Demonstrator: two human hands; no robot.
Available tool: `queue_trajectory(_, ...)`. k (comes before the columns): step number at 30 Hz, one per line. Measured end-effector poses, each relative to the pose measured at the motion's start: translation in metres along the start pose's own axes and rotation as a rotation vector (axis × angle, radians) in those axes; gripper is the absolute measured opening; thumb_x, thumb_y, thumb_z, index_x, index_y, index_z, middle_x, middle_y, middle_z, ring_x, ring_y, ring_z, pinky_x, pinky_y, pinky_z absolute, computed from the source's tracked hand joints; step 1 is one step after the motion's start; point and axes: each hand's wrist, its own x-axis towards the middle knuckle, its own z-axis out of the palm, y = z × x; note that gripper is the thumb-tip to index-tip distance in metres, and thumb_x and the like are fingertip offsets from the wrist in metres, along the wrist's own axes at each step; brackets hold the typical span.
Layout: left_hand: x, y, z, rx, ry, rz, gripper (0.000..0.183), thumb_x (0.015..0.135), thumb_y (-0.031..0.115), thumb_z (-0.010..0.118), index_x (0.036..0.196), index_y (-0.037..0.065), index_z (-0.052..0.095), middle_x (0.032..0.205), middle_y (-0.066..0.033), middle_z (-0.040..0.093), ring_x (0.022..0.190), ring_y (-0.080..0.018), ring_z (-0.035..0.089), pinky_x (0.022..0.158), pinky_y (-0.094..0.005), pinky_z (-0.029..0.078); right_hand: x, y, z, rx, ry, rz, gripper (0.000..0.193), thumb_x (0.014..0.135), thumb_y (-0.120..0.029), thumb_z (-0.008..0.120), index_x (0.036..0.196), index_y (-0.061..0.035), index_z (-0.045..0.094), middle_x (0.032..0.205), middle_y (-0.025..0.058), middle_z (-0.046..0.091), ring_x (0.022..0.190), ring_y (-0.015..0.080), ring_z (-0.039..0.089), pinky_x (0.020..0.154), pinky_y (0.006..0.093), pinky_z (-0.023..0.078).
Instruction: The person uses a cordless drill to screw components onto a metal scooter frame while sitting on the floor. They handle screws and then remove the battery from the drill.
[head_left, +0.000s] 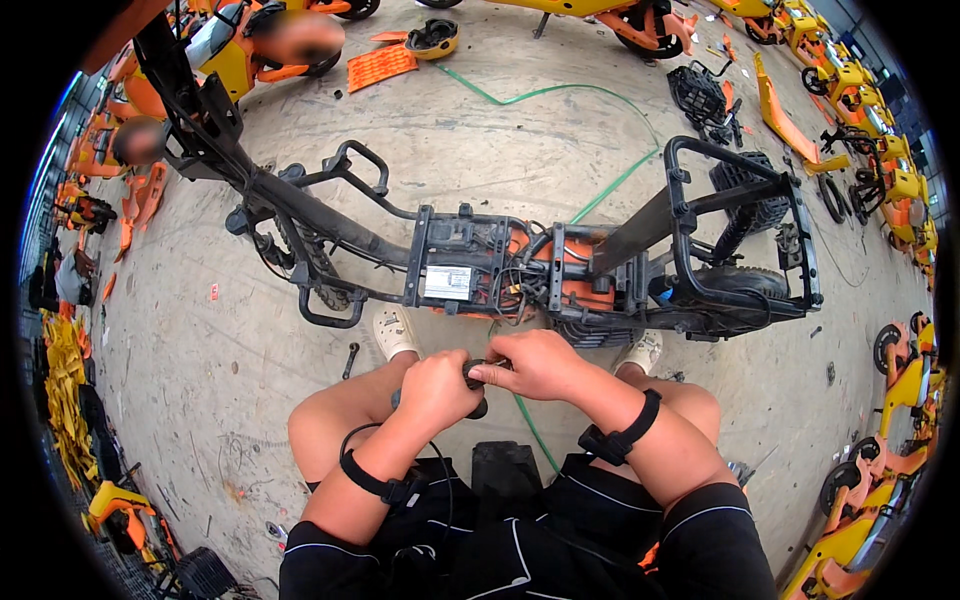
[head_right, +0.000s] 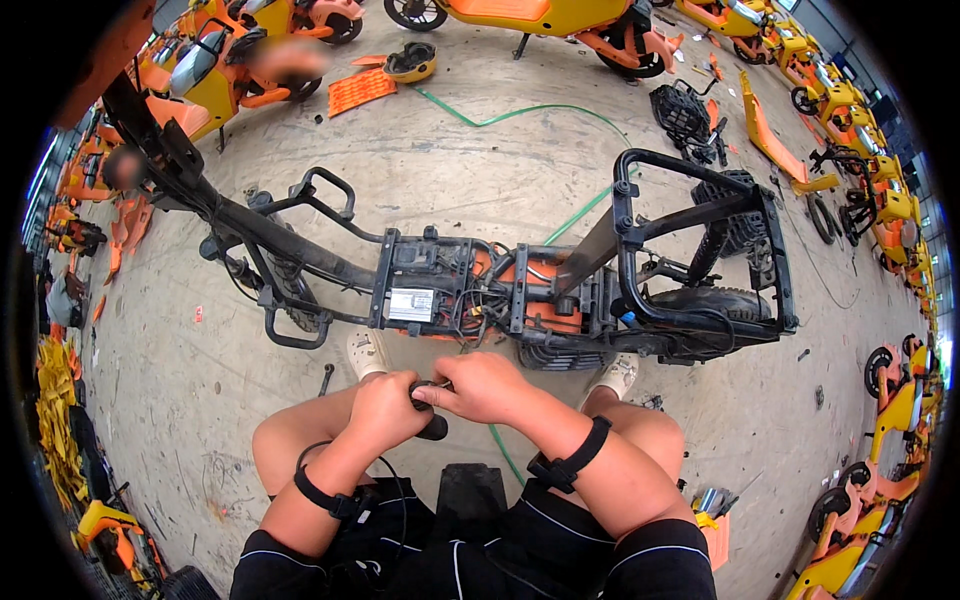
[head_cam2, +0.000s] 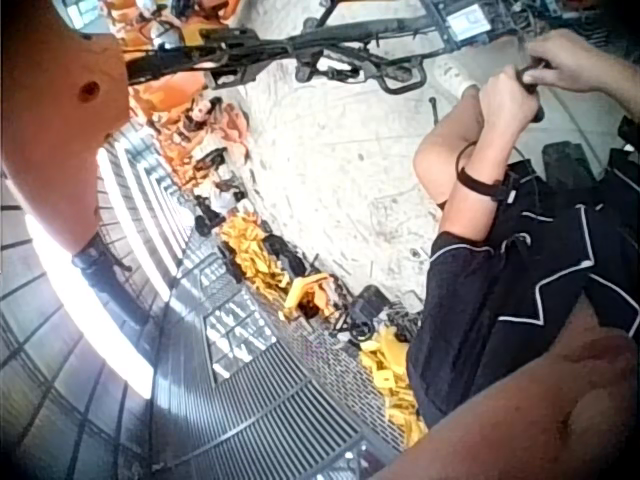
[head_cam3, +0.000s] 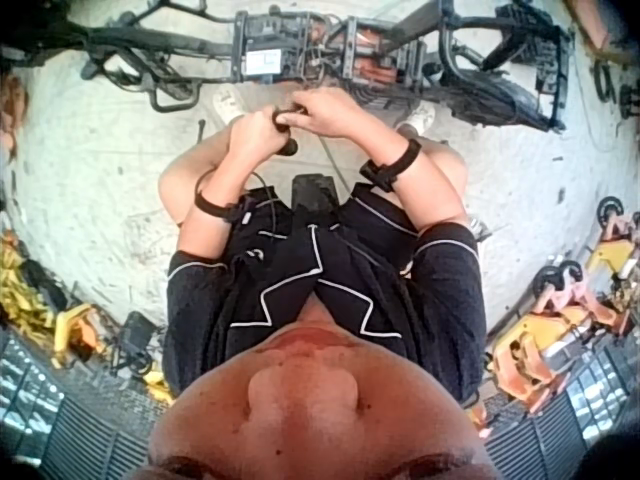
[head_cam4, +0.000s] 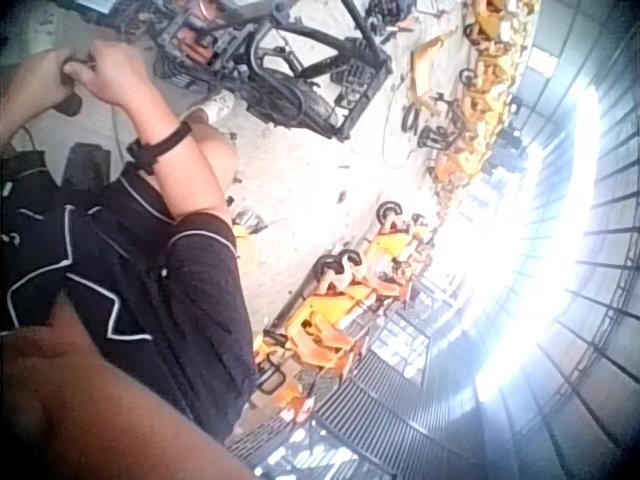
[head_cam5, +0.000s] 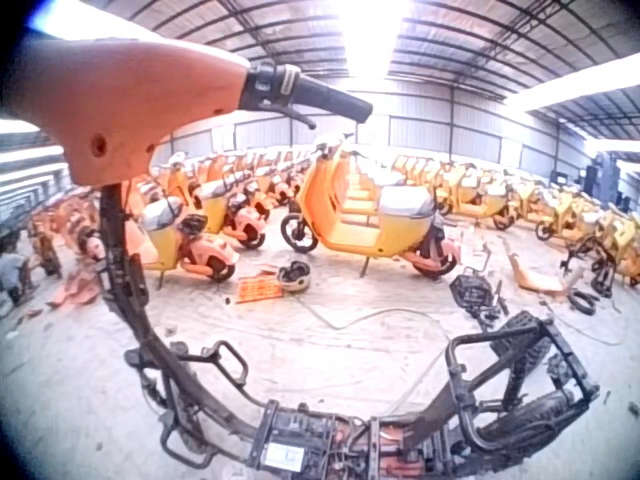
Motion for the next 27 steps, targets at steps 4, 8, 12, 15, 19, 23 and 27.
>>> queue_trajectory(4,0.0,-0.001,-0.001,0.012,-0.017,-0.006,0.02,0.074,0.023,0.073,0.08,0.005,0.068,0.08,-0.0208,0.071,0.079,-0.044,0.068,0.073,-0.0519,0.056,0.002,-0.001,-0.002,-0.044,-0.1,0.047,0.054,0.094,-0.059,0.062,0.093,-0.0063,0.074,0.085,0.0181,0.073,0.084,0.0398,0.07,0.073,0.0503,0.054)
queue_trajectory(8,-0.001,-0.002,-0.002,0.005,-0.023,-0.008,0.021,0.074,0.024,0.074,0.082,0.005,0.069,0.081,-0.0211,0.071,0.08,-0.0434,0.069,0.073,-0.0517,0.057,0.003,0.0,-0.001,-0.021,-0.097,0.002,0.052,0.093,-0.057,0.064,0.099,-0.0064,0.073,0.087,0.019,0.073,0.084,0.0406,0.07,0.074,0.0505,0.054)
queue_trajectory(12,-0.002,-0.002,-0.004,0.017,-0.051,-0.024,0.022,0.074,0.025,0.074,0.083,0.005,0.069,0.083,-0.0212,0.072,0.081,-0.0424,0.07,0.074,-0.0516,0.057,0.002,0.004,0.003,0.003,-0.068,-0.059,0.047,0.092,-0.051,0.068,0.105,-0.0066,0.071,0.093,0.0192,0.073,0.087,0.0408,0.069,0.076,0.0505,0.054)
queue_trajectory(15,-0.001,-0.003,-0.002,0.035,-0.064,-0.028,0.025,0.073,0.026,0.077,0.087,0.006,0.071,0.084,-0.02,0.072,0.082,-0.0418,0.07,0.075,-0.0507,0.057,0.001,0.004,0.001,0.048,-0.084,-0.077,0.041,0.089,-0.042,0.073,0.111,-0.007,0.069,0.1,0.0172,0.072,0.095,0.0393,0.068,0.079,0.0494,0.054)
queue_trajectory(19,-0.002,-0.01,0.005,0.023,-0.057,-0.014,0.033,0.071,0.027,0.082,0.097,0.008,0.075,0.087,-0.0181,0.074,0.083,-0.041,0.071,0.077,-0.0488,0.058,0.002,0.012,0.004,0.102,-0.038,-0.244,0.041,0.085,-0.03,0.079,0.118,-0.0085,0.066,0.112,0.0129,0.069,0.106,0.0368,0.066,0.085,0.0469,0.054)
queue_trajectory(23,-0.001,-0.011,0.005,-0.019,-0.064,-0.008,0.036,0.072,0.028,0.082,0.101,0.008,0.076,0.09,-0.0184,0.074,0.085,-0.0402,0.071,0.078,-0.0483,0.058,0.003,0.014,0.007,0.15,0.017,-0.316,0.045,0.083,-0.028,0.081,0.121,-0.0099,0.065,0.114,0.0113,0.068,0.107,0.0359,0.065,0.087,0.0458,0.054)
queue_trajectory(27,-0.001,-0.008,0.0,-0.022,-0.048,-0.004,0.031,0.074,0.028,0.079,0.096,0.006,0.075,0.088,-0.0205,0.074,0.085,-0.0414,0.071,0.077,-0.0493,0.057,0.002,0.005,0.004,0.159,0.02,-0.21,0.043,0.088,-0.038,0.076,0.118,-0.0082,0.066,0.111,0.0146,0.069,0.102,0.0368,0.067,0.084,0.0465,0.054)
